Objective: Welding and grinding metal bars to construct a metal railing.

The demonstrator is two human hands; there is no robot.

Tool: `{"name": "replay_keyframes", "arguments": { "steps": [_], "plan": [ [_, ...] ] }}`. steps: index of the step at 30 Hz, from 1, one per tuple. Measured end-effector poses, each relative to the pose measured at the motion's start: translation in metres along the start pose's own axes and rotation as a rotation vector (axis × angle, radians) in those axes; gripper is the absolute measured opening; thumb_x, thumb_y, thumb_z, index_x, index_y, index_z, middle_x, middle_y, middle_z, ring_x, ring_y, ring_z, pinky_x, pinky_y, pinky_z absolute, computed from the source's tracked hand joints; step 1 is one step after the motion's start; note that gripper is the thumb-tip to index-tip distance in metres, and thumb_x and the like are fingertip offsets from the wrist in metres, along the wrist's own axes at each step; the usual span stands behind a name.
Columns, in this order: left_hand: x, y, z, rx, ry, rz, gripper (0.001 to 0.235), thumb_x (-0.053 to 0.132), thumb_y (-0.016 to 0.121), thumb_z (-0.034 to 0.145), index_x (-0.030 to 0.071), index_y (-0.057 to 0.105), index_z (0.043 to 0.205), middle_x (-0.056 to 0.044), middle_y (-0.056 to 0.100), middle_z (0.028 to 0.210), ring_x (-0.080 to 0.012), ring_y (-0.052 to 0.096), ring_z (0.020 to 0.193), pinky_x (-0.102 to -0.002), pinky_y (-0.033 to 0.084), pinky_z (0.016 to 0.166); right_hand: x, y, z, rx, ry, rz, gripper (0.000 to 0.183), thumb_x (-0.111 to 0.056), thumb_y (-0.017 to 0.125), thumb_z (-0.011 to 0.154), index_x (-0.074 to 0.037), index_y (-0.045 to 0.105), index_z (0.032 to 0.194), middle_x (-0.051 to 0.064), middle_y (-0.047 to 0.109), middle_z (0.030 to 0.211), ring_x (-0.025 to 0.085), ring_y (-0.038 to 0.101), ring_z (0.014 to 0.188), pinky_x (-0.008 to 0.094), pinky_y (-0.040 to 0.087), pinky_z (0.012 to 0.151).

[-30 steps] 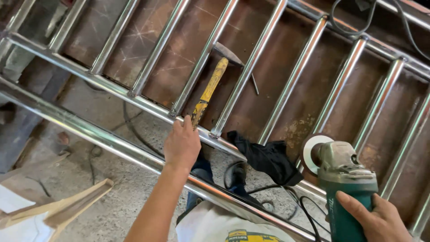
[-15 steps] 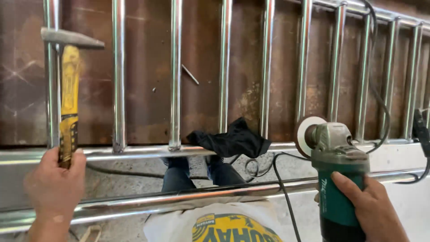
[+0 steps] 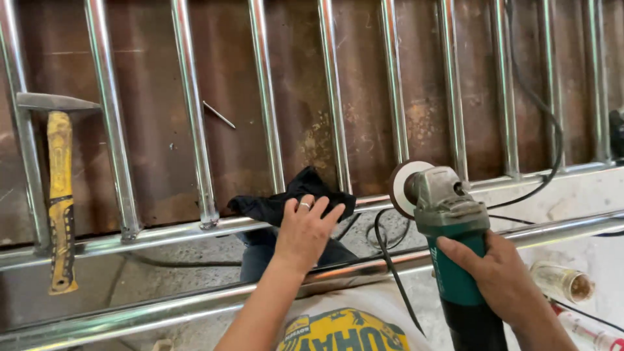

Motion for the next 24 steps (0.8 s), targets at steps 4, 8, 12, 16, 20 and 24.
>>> {"name": "replay_keyframes", "arguments": {
  "steps": [4, 8, 12, 16, 20, 24],
  "plan": [
    [-0.018, -0.015, -0.006, 0.101, -0.022, 0.199, 0.013, 0.022, 0.069, 0.088, 0.017, 0.071, 0.099, 0.001, 0.063, 0.103, -0.0229, 0.056, 0.099, -0.043, 0.039, 0.094, 0.0, -0.008, 0.013, -0.051, -0.01, -0.04, 0.035, -0.012, 0.073, 0.087, 0.016, 0.069, 0.108, 0.03, 0.074, 0.082, 0.036, 0.064, 0.062, 0.043, 0.053, 0.058],
    [-0.02, -0.007, 0.001, 0.002, -0.028, 0.394, 0.009, 0.017, 0.065, 0.076, 0.01, 0.067, 0.081, -0.018, 0.055, 0.128, -0.0331, 0.048, 0.109, -0.043, 0.038, 0.089, 0.005, -0.013, 0.024, -0.074, -0.098, -0.068, 0.031, -0.012, 0.076, 0.086, 0.016, 0.072, 0.098, 0.026, 0.073, 0.076, 0.032, 0.06, 0.058, 0.041, 0.05, 0.055],
    [-0.026, 0.0, 0.013, -0.125, -0.201, 0.434, 0.009, 0.016, 0.065, 0.081, 0.01, 0.071, 0.076, -0.02, 0.054, 0.125, -0.0347, 0.049, 0.106, -0.045, 0.038, 0.083, -0.018, -0.006, 0.031, -0.084, -0.108, -0.148, 0.032, -0.009, 0.08, 0.082, 0.016, 0.071, 0.101, 0.027, 0.073, 0.077, 0.035, 0.063, 0.06, 0.044, 0.052, 0.056],
    [0.02, -0.024, -0.016, 0.161, -0.245, 0.052, 0.014, 0.021, 0.073, 0.085, 0.011, 0.064, 0.082, -0.012, 0.058, 0.095, -0.031, 0.054, 0.089, -0.043, 0.044, 0.081, -0.026, 0.014, 0.047, -0.227, -0.229, -0.351, 0.036, -0.013, 0.082, 0.077, 0.004, 0.071, 0.107, 0.021, 0.078, 0.082, 0.031, 0.069, 0.063, 0.041, 0.055, 0.06],
    [0.073, 0.025, -0.04, -0.19, -0.911, -1.022, 0.05, 0.048, 0.069, 0.091, 0.001, 0.072, 0.073, -0.001, 0.056, 0.055, -0.0136, 0.045, 0.054, -0.029, 0.043, 0.054, -0.042, 0.041, 0.059, -0.32, -0.338, -0.571, 0.043, -0.024, 0.086, 0.075, -0.001, 0.074, 0.11, 0.013, 0.08, 0.082, 0.025, 0.07, 0.064, 0.035, 0.056, 0.061],
    [0.115, 0.072, -0.016, 0.009, -1.19, -1.787, 0.053, 0.046, 0.064, 0.088, 0.003, 0.077, 0.115, -0.004, 0.072, 0.107, -0.0148, 0.063, 0.094, -0.028, 0.053, 0.078, -0.043, 0.058, 0.084, -0.418, -0.473, -0.62, 0.041, -0.024, 0.084, 0.075, -0.002, 0.072, 0.108, 0.014, 0.08, 0.085, 0.025, 0.073, 0.068, 0.035, 0.059, 0.062]
  ]
}}
Point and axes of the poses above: each hand's wrist, its own z-axis towards the middle knuckle, its own y-axis out of the palm, x = y × z, the point moved 7 cm from there along z, towards the middle knuckle
